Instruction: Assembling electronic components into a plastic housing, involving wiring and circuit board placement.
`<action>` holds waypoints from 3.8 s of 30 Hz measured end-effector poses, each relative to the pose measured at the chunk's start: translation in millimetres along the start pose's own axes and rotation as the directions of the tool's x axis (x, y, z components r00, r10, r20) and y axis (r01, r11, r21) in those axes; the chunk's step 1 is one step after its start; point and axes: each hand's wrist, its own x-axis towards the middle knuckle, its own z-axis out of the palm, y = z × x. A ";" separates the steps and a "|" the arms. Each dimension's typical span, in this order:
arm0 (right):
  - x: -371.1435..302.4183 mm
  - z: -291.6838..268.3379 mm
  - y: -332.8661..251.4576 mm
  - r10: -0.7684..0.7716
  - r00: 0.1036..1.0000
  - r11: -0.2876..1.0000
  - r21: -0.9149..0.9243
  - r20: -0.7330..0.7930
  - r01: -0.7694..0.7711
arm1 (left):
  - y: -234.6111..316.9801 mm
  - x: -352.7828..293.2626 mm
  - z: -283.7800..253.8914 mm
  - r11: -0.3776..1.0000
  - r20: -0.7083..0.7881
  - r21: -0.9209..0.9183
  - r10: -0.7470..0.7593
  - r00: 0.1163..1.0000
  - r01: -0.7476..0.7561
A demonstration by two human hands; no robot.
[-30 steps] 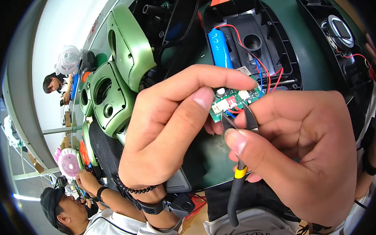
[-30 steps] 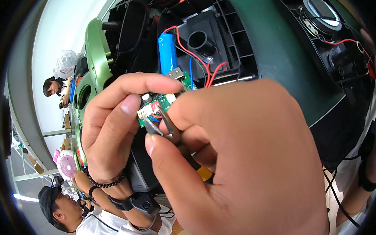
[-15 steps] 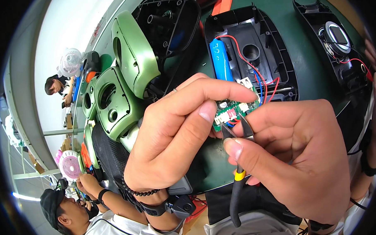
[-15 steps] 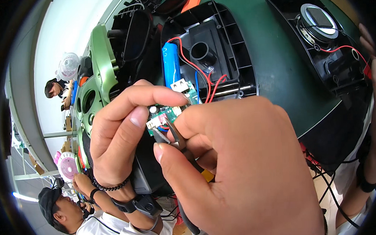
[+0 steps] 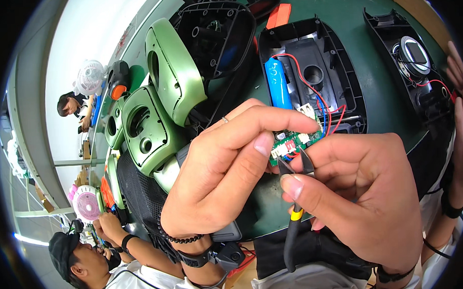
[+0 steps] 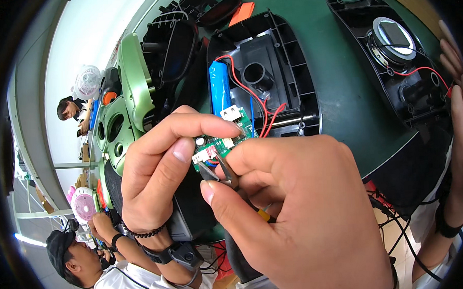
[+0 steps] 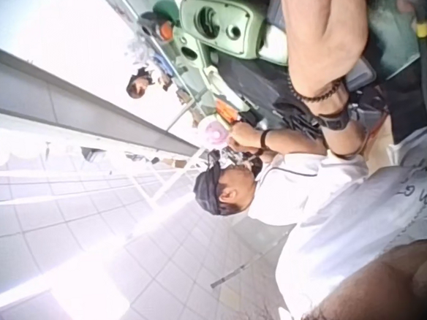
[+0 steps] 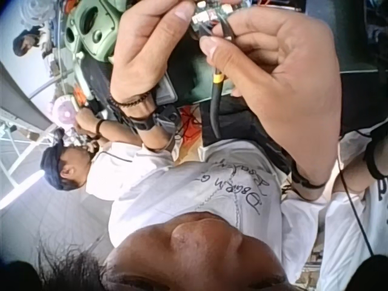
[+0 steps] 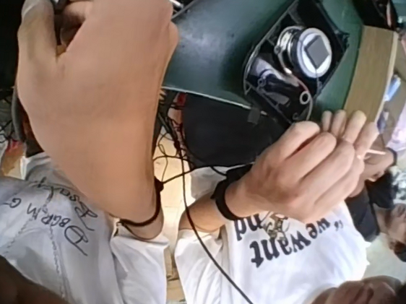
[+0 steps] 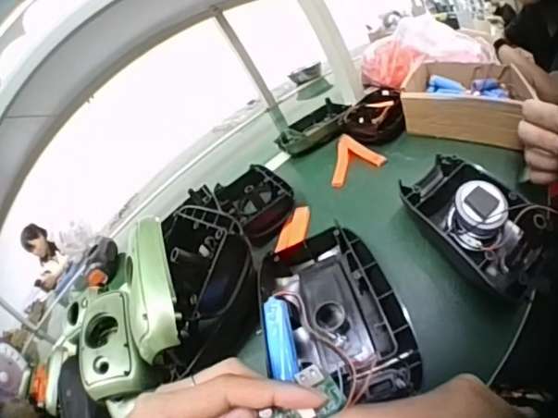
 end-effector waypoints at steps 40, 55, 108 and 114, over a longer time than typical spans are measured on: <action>-140.5 17.6 21.2 0.629 0.577 0.238 0.578 0.521 -0.781 | -16.0 -18.0 -16.1 0.995 -0.057 -0.096 0.021 0.998 -0.026; -136.9 14.3 23.6 0.620 0.580 0.265 0.555 0.528 -0.789 | -14.5 -18.9 -14.8 0.984 -0.078 -0.164 -0.083 0.994 0.070; -92.2 -43.0 41.4 0.531 0.847 0.823 -0.265 0.043 -0.502 | -31.7 -26.1 -30.3 0.811 -0.164 -0.583 -0.052 0.985 -0.054; -43.8 -23.4 129.9 0.400 0.917 0.860 -0.340 -0.013 -0.380 | -29.2 -19.9 -26.2 0.796 -0.145 -0.601 -0.031 0.989 -0.063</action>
